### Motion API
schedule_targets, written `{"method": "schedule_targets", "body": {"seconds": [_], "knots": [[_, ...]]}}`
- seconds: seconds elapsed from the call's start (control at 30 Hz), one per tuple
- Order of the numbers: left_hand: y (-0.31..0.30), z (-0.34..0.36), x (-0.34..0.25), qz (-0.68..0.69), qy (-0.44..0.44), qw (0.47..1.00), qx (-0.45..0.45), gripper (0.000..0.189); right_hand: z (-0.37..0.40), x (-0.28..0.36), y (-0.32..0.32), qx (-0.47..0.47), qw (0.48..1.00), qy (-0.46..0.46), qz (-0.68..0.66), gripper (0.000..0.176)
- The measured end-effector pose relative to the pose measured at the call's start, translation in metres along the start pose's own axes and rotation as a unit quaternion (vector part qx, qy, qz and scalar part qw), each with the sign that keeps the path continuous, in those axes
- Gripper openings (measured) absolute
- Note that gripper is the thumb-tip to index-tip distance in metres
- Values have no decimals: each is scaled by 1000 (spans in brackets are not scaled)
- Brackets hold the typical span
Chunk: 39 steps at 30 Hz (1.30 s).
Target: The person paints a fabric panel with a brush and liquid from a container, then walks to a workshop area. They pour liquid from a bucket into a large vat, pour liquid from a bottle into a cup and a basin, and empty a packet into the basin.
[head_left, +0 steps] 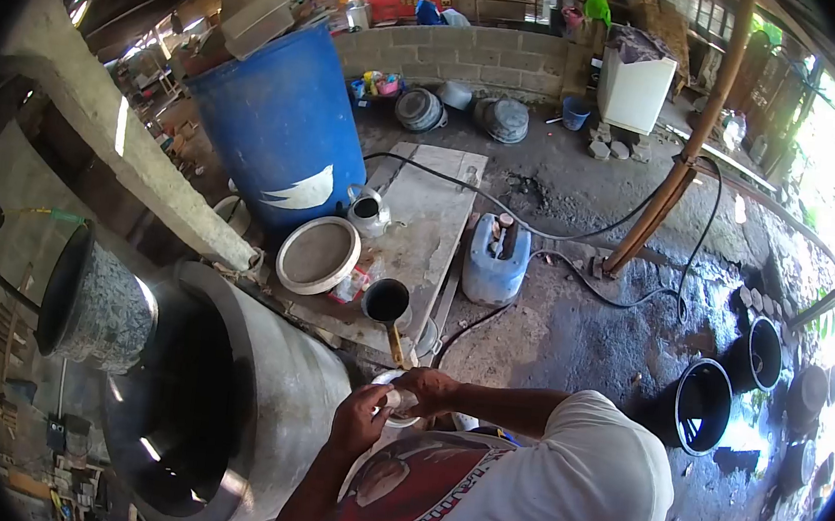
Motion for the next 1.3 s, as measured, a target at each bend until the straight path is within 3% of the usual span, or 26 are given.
{"method": "schedule_targets", "body": {"seconds": [0.17,0.23,0.27,0.3,0.37,0.43,0.5,0.63,0.7,0.73,0.8,0.93,1.0,1.13,1.2,1.3], "knots": [[4,-6,-5,-34,42,998,-27,34,13,3,-15,-6,999,16,-29,74],[2,-7,-4,-59,-4,997,-47,29,16,5,-18,-31,999,0,-15,74],[-4,-6,-12,-91,15,992,-83,32,16,6,-19,-23,1000,4,-18,72],[-7,-6,-16,-90,16,992,-81,32,16,8,-19,-24,1000,5,-19,72],[-12,-3,-10,-110,-78,990,-40,38,16,15,-20,-41,999,-16,6,71],[-17,-2,-20,-116,-76,989,-45,41,20,27,-26,-34,999,-11,5,69],[-23,1,-32,-24,38,994,-100,41,20,30,-25,-26,1000,-6,4,68],[-13,5,-33,-101,99,989,-50,41,15,25,-18,-14,1000,-19,-6,66],[-9,8,-17,-57,-93,994,24,40,14,28,-16,-3,1000,-21,-8,66],[-8,9,-17,-57,-93,994,23,40,13,29,-16,4,1000,-18,3,66],[-18,13,-29,-85,-19,994,-72,39,13,29,-15,10,1000,-16,16,67],[-14,12,-34,-87,62,994,-32,41,8,23,-11,7,999,-37,4,68],[-12,11,-21,-91,-115,988,36,43,8,30,-17,9,999,-48,0,68],[-14,13,-14,-86,-210,972,61,42,8,33,-18,41,999,-16,8,69],[-28,13,-43,-103,50,987,-115,39,6,29,-13,41,999,-10,10,69],[-12,8,-32,-138,93,985,-40,38,5,32,-13,24,999,-32,5,67]]}}
Point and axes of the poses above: each hand's wrist, its own z-axis away from the middle knuckle, its own y-axis out of the palm, x = y × z, the point moved 7 cm from there along -z, towards the middle knuckle, and after that the axes turned 7 degrees about x, right-handed, at the moved point
